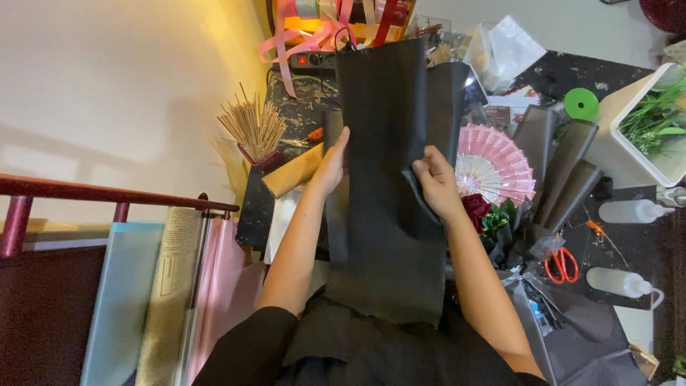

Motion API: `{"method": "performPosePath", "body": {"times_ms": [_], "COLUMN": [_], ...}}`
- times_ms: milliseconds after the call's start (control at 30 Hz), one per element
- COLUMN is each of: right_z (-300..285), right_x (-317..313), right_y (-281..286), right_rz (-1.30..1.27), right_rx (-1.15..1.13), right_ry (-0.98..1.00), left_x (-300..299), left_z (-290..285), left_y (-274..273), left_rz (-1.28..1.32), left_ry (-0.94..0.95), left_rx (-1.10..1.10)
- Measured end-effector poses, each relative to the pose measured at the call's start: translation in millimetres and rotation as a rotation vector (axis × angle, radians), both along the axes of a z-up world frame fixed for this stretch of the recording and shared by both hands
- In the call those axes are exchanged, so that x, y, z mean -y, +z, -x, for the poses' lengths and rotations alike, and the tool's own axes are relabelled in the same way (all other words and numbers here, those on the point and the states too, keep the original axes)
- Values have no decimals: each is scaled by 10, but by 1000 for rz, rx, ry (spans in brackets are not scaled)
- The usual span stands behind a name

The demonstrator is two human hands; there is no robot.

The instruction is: The person unrolls a large sheet of black wrapping paper and uses red-handled scissors to cut it into a rectangular piece. They then fold the cut paper and briefly handle a piece of black mesh material.

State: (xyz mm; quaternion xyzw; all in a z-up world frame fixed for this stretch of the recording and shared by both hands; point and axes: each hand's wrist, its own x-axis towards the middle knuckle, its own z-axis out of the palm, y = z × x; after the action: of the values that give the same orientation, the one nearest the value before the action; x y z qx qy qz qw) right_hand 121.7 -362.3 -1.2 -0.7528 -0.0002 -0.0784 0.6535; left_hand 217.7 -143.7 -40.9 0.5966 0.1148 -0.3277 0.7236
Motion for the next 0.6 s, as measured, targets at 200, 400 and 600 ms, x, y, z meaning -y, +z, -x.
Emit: {"method": "performPosePath", "body": {"times_ms": [200, 400, 600], "right_z": [485, 1277, 1862], "right_x": [231, 515, 834], "right_y": [560, 877, 815], "right_rz": [197, 531, 452], "right_rx": [150, 307, 313], "right_ry": [-139, -449, -607], "left_x": [133, 169, 282], "left_z": [467, 1062, 1479], "left_y": [1054, 1501, 1364], "left_rz": [-290, -414, -406], "left_ry": [362, 489, 551], "left_rx": [945, 1241, 1007]}}
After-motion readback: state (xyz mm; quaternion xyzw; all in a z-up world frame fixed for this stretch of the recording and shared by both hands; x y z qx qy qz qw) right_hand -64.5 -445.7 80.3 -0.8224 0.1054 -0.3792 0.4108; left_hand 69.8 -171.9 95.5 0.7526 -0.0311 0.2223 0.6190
